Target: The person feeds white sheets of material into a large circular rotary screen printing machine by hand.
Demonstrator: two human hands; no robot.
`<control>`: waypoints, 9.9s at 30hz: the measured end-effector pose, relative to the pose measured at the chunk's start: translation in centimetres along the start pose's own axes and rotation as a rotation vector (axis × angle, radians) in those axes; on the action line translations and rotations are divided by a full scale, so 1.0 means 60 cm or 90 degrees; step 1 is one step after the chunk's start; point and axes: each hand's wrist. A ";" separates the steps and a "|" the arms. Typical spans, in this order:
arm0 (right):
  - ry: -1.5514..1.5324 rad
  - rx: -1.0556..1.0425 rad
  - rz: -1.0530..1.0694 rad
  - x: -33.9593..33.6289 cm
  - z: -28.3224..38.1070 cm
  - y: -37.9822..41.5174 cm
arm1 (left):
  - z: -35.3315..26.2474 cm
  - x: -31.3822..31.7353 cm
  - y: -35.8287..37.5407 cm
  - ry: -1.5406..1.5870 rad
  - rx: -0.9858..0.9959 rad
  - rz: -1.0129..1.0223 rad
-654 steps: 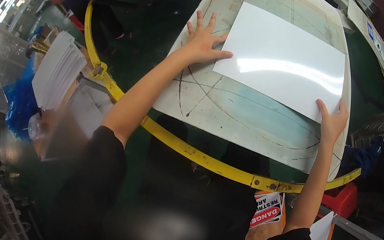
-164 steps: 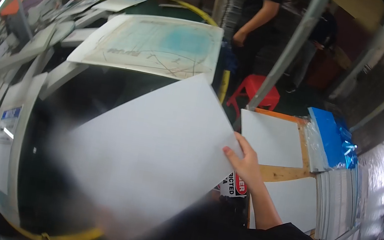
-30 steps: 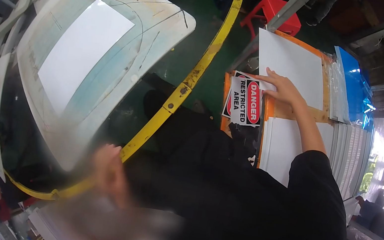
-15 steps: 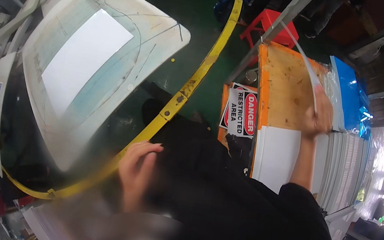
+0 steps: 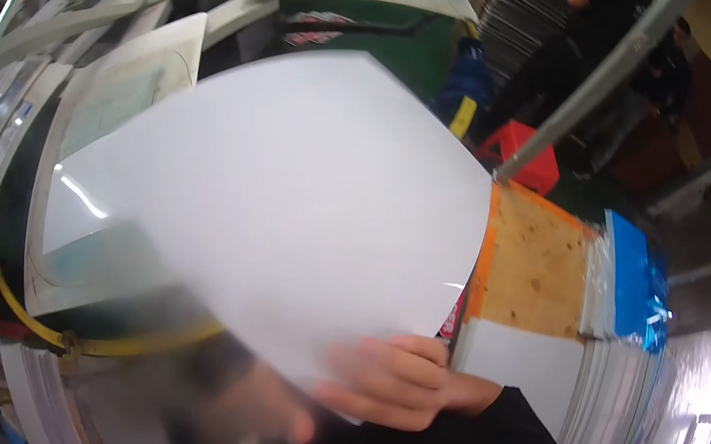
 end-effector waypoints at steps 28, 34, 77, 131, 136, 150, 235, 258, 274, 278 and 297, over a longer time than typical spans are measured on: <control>-0.162 0.804 0.140 0.217 -0.214 0.103 | -0.136 -0.246 0.054 -0.367 0.279 -0.756; -0.185 0.692 0.151 0.319 -0.290 0.128 | -0.186 -0.301 0.042 -0.243 0.130 -0.641; -0.066 0.655 0.224 0.544 -0.355 0.037 | -0.295 -0.591 0.052 -1.337 -0.254 -0.574; 0.322 0.812 0.525 -0.165 -0.032 0.415 | 0.000 -0.128 0.026 -1.147 0.196 -0.336; 0.296 0.843 0.471 -0.167 -0.037 0.398 | 0.009 -0.120 0.026 -1.118 0.214 -0.338; 0.298 0.837 0.376 -0.207 -0.117 0.370 | 0.047 -0.152 -0.010 -1.107 0.269 -0.090; -0.049 0.600 0.283 0.554 -0.368 0.012 | -0.295 -0.598 0.045 -1.309 -0.198 -0.492; 0.062 0.598 0.449 0.562 -0.371 0.027 | -0.292 -0.570 0.026 -1.403 -0.324 -0.577; -0.041 0.421 0.365 0.359 -0.296 0.056 | -0.322 -0.515 -0.062 -1.550 -0.699 -0.412; 0.073 0.468 0.397 0.143 -0.180 0.145 | -0.338 -0.620 0.017 -1.289 -0.436 -0.475; 0.337 0.890 0.459 -0.141 -0.034 0.387 | -0.068 -0.189 0.013 -1.339 0.583 -0.321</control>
Point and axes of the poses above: each hand's wrist, its own y-axis away from the middle knuckle, its own x-axis out of the palm, z = x × y
